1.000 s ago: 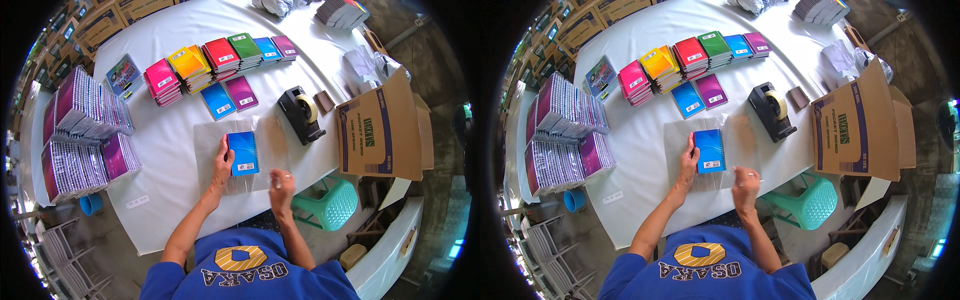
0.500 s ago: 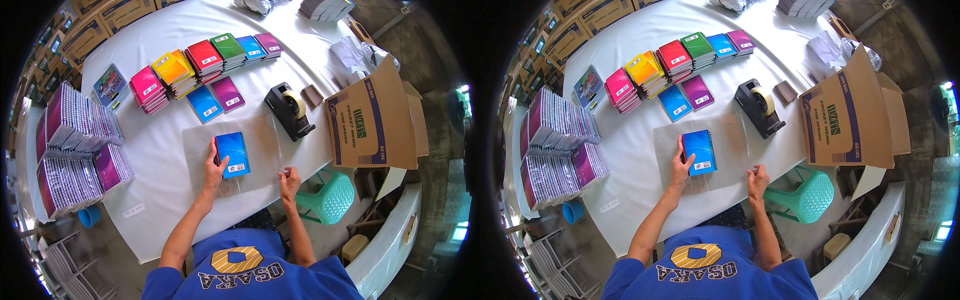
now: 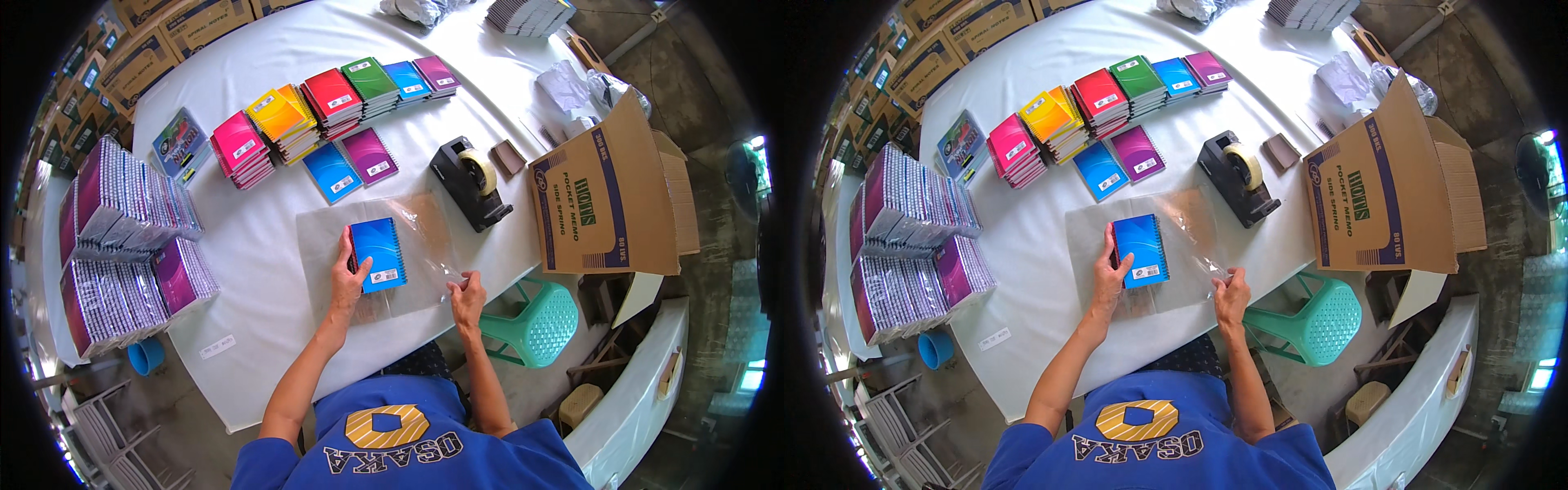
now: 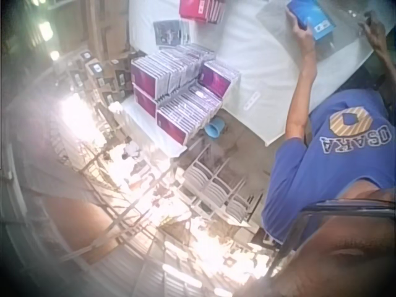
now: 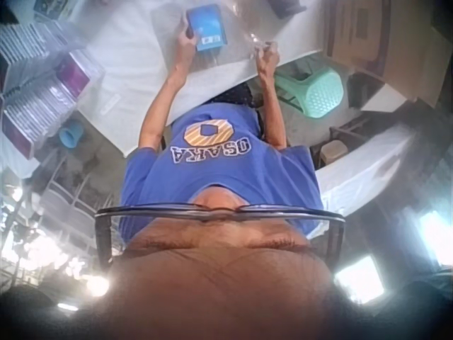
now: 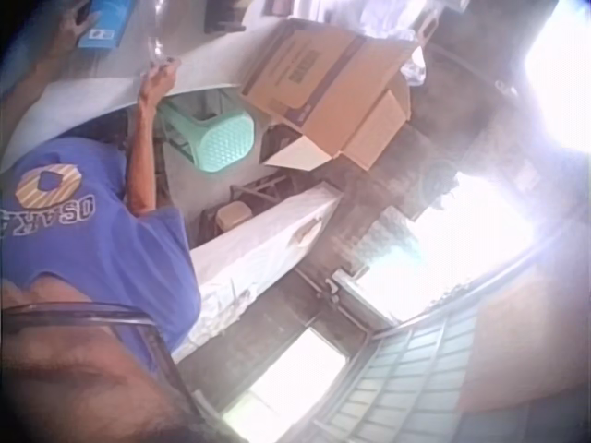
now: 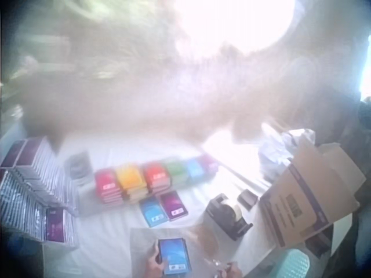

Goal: The person stacks colored notebooks, places a stack into a clear plastic bag, and seals the bag using a tape dispenser.

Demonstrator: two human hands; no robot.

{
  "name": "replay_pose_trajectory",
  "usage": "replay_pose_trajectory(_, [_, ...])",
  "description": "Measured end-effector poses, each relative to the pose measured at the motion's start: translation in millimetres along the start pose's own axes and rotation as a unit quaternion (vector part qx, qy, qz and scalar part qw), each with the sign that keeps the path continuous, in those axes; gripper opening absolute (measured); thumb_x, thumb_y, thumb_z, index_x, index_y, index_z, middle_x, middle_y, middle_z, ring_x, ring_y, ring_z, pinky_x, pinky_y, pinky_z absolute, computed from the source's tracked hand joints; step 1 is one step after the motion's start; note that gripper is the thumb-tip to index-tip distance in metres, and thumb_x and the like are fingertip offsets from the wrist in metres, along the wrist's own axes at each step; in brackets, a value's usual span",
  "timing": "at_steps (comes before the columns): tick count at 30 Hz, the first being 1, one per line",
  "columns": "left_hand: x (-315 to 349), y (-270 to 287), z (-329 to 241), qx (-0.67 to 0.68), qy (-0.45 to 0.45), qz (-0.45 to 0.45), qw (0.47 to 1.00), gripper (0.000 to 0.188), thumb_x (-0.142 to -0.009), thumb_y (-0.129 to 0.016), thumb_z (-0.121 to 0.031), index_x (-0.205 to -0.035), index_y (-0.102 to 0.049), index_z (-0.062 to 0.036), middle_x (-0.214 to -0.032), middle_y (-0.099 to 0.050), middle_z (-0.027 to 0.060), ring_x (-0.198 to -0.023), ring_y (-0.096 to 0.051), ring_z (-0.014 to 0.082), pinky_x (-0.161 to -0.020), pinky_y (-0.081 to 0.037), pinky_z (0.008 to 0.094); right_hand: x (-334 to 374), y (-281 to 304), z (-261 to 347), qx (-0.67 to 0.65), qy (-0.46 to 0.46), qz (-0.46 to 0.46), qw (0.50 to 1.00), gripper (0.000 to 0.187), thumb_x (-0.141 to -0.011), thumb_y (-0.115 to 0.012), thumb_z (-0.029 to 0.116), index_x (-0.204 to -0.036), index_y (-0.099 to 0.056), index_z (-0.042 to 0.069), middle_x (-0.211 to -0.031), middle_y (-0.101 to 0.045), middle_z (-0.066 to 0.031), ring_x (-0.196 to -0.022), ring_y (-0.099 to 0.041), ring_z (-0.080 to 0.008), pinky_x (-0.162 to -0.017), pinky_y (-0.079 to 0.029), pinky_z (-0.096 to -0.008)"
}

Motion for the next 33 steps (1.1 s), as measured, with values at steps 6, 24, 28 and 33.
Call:
replay_pose_trajectory(6, [0,-7,-5,0.010,0.013,0.001,1.000,0.077,-0.084,-0.066,-0.006,-0.149,-0.025,-0.0026,-0.153,-0.029,0.0148,-0.138,-0.033,0.0225,-0.112,-0.028,0.0326,9,-2,7,0.140,0.118,-0.043,0.982,0.019,-0.080,-0.064,0.004,-0.095,-0.054,0.001,-0.078,-0.063,-0.0186,-0.078,-0.062,-0.0368,-0.076,-0.047,-0.0408])
replay_pose_trajectory(24, [5,5,-9,-0.108,-0.016,0.014,0.994,0.066,-0.087,-0.070,-0.031,-0.142,-0.042,-0.0086,-0.154,-0.026,0.0183,-0.144,-0.020,0.0250,-0.114,-0.021,0.0337,52,-49,120,-0.051,0.352,0.126,0.926,0.016,-0.083,-0.063,0.004,-0.098,-0.065,0.000,-0.111,-0.064,-0.0134,-0.105,-0.057,-0.0310,-0.091,-0.044,-0.0428])
replay_pose_trajectory(28, [6,0,-13,-0.111,-0.039,0.025,0.993,0.082,-0.077,-0.077,-0.041,-0.144,-0.040,-0.0106,-0.155,-0.021,0.0195,-0.144,-0.020,0.0261,-0.113,-0.024,0.0351,34,-44,116,-0.126,0.226,0.249,0.933,0.026,-0.096,-0.052,0.018,-0.099,-0.067,-0.003,-0.103,-0.066,-0.0140,-0.098,-0.060,-0.0312,-0.089,-0.046,-0.0380])
replay_pose_trajectory(33, [5,-1,-11,-0.116,-0.034,0.026,0.992,0.082,-0.076,-0.078,-0.038,-0.145,-0.039,-0.0118,-0.156,-0.019,0.0195,-0.144,-0.020,0.0257,-0.113,-0.024,0.0352,17,-46,94,-0.227,0.114,0.323,0.911,0.043,-0.103,-0.039,0.029,-0.106,-0.068,-0.002,-0.105,-0.068,-0.0123,-0.100,-0.062,-0.0245,-0.090,-0.045,-0.0341])
Point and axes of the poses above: each hand's wrist, its own x-axis away from the middle knuckle, its own y-axis out of the back of the hand, z = x × y, the point moved 3 cm from there along -x, towards the middle knuckle
